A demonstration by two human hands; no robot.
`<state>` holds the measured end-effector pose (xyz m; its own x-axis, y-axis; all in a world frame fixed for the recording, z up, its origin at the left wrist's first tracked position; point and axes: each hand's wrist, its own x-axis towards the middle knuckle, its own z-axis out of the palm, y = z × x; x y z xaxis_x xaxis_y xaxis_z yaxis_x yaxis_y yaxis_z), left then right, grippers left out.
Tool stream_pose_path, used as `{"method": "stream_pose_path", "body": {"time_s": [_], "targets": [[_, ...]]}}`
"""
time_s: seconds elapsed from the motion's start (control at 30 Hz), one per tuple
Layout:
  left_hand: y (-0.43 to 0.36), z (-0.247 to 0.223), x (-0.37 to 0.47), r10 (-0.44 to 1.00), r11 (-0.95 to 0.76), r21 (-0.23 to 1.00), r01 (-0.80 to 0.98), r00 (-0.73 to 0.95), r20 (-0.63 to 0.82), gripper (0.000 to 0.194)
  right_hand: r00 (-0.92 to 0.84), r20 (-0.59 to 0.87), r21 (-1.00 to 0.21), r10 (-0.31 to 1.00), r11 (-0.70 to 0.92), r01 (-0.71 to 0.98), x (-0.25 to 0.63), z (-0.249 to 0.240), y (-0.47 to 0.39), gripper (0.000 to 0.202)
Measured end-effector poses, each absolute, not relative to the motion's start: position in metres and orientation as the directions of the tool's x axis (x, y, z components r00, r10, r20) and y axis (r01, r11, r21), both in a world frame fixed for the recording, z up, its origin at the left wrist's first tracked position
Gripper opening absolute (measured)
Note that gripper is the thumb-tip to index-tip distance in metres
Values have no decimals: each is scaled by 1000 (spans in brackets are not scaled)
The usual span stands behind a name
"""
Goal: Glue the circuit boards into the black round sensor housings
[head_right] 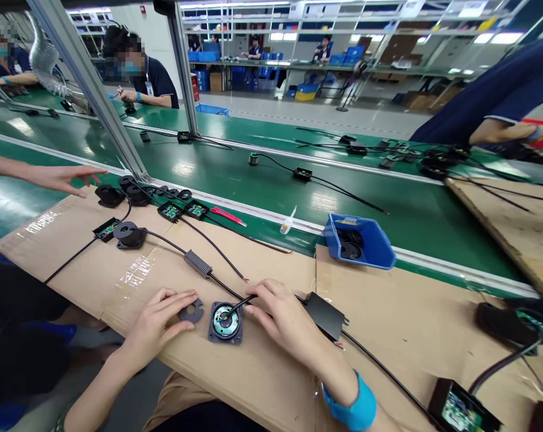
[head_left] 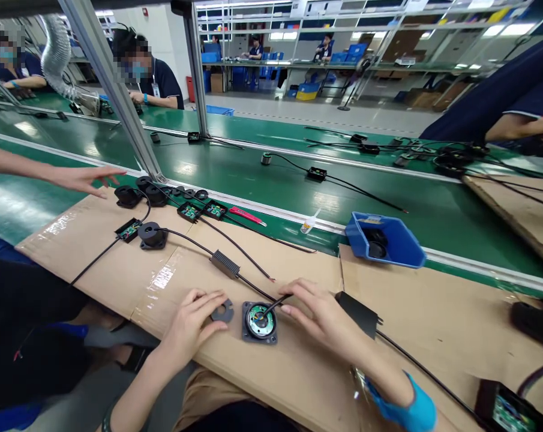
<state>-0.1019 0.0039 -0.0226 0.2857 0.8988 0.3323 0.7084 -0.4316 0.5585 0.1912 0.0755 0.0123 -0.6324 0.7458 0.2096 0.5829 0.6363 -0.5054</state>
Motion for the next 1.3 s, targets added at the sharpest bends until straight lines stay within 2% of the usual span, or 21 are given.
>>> {"method": "stream_pose_path", "body": {"time_s": [0.1, 0.2, 0.37, 0.47, 0.6, 0.73, 0.93, 1.3], "targets": [[6, -27, -105, 868, -489, 442, 752, 370, 331, 35, -586, 285, -465, 759, 644, 608, 192, 18, 65, 15], [7, -23, -103, 859, -499, 407, 765, 375, 348, 29, -551, 371, -424, 748, 664, 616, 189, 24, 50, 15], [8, 3, -90, 860, -505, 562, 655, 329, 390, 30, -511, 363, -482, 779, 626, 612, 189, 21, 35, 15], [11, 19, -75, 845, -529, 657, 537, 403, 351, 31, -487, 328, -537, 810, 584, 609, 190, 15, 33, 17], [18, 30, -61, 814, -548, 688, 476, 495, 305, 32, -448, 281, -610, 849, 518, 599, 189, 10, 35, 18], [23, 34, -56, 802, -563, 664, 492, 517, 298, 28, -423, 273, -646, 864, 490, 585, 189, 10, 36, 16], [22, 33, -51, 758, -643, 571, 511, 535, 374, 15, -412, 297, -652, 861, 498, 572, 189, 9, 33, 16], [24, 29, -45, 719, -694, 477, 539, 543, 433, 15, -410, 351, -632, 842, 536, 560, 188, 12, 31, 18]]}}
